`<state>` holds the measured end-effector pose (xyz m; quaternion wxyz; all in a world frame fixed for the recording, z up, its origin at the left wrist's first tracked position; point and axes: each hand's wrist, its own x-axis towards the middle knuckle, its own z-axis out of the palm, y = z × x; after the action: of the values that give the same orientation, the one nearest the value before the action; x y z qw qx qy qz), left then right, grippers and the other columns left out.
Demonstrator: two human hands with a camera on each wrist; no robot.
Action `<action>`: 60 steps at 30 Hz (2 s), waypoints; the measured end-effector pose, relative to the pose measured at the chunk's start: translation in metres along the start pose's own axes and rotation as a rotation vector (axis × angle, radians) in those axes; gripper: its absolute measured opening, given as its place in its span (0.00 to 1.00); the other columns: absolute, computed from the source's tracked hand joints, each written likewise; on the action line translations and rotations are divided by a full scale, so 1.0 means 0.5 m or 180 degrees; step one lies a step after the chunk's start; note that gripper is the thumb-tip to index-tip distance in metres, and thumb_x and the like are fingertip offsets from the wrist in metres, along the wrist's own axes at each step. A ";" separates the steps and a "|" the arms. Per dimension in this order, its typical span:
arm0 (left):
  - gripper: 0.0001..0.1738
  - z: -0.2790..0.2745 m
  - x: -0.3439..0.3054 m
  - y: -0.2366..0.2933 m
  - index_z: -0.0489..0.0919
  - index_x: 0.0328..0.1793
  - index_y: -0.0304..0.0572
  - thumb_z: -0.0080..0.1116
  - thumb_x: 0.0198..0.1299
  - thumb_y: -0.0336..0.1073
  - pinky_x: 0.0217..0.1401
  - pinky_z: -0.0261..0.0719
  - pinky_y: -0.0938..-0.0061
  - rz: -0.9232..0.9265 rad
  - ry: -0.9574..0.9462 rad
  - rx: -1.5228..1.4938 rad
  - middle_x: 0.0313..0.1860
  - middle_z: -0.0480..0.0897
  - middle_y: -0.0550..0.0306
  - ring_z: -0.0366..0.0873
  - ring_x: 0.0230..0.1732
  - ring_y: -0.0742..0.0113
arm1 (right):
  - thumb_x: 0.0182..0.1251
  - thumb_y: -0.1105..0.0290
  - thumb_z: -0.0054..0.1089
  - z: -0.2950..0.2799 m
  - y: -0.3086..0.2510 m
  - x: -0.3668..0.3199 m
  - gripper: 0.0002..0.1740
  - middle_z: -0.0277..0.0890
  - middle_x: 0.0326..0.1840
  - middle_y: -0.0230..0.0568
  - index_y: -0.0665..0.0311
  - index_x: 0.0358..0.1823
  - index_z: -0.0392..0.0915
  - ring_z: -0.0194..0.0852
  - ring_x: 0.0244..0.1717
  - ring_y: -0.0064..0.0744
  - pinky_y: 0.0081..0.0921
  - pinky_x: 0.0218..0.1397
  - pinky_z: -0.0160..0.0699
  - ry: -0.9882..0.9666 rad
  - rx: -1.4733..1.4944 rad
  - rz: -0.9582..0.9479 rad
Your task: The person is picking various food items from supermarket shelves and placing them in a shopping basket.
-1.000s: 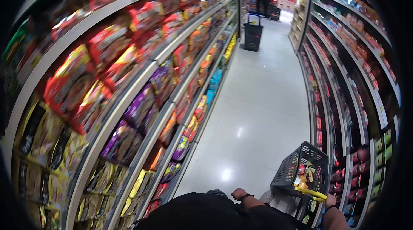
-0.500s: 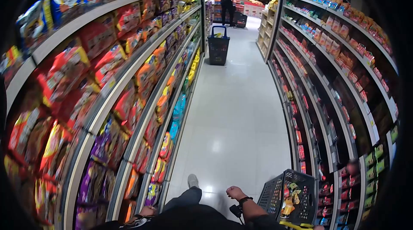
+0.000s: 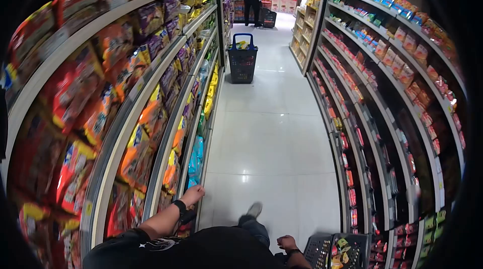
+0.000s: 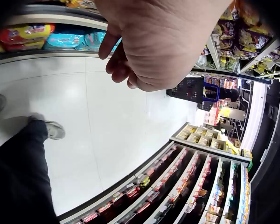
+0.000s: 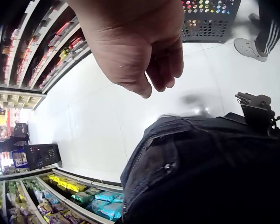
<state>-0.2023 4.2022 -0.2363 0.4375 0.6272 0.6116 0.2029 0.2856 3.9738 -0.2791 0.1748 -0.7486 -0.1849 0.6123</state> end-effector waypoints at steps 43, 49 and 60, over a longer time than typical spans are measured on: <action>0.12 -0.431 1.616 0.059 0.79 0.31 0.37 0.53 0.63 0.37 0.30 0.74 0.69 -0.2030 0.1704 -0.0619 0.24 0.81 0.55 0.78 0.26 0.66 | 0.55 0.67 0.66 0.093 -2.803 1.479 0.28 0.81 0.34 0.45 0.66 0.58 0.73 0.81 0.37 0.38 0.31 0.41 0.80 0.0052 -0.1619 -0.3098; 0.16 -0.224 1.597 0.220 0.81 0.34 0.37 0.54 0.61 0.44 0.36 0.78 0.54 -0.4056 0.2311 0.0877 0.26 0.83 0.44 0.82 0.32 0.41 | 0.51 0.66 0.70 0.174 -3.179 1.460 0.36 0.73 0.57 0.54 0.69 0.62 0.69 0.71 0.60 0.52 0.41 0.63 0.71 0.1198 -0.2065 -0.4423; 0.08 -0.155 1.811 0.549 0.76 0.42 0.35 0.54 0.66 0.34 0.26 0.73 0.74 -0.3025 0.3083 -0.2932 0.25 0.79 0.56 0.74 0.24 0.71 | 0.54 0.54 0.65 0.280 -3.416 1.629 0.20 0.83 0.39 0.47 0.57 0.44 0.83 0.83 0.44 0.49 0.42 0.49 0.80 -0.0125 -0.3666 -0.3737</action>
<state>0.0520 5.1166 -0.2302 0.3779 -0.0984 0.7885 0.4751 0.1894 5.8655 -0.1656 0.0519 -0.4916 -0.8345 0.2433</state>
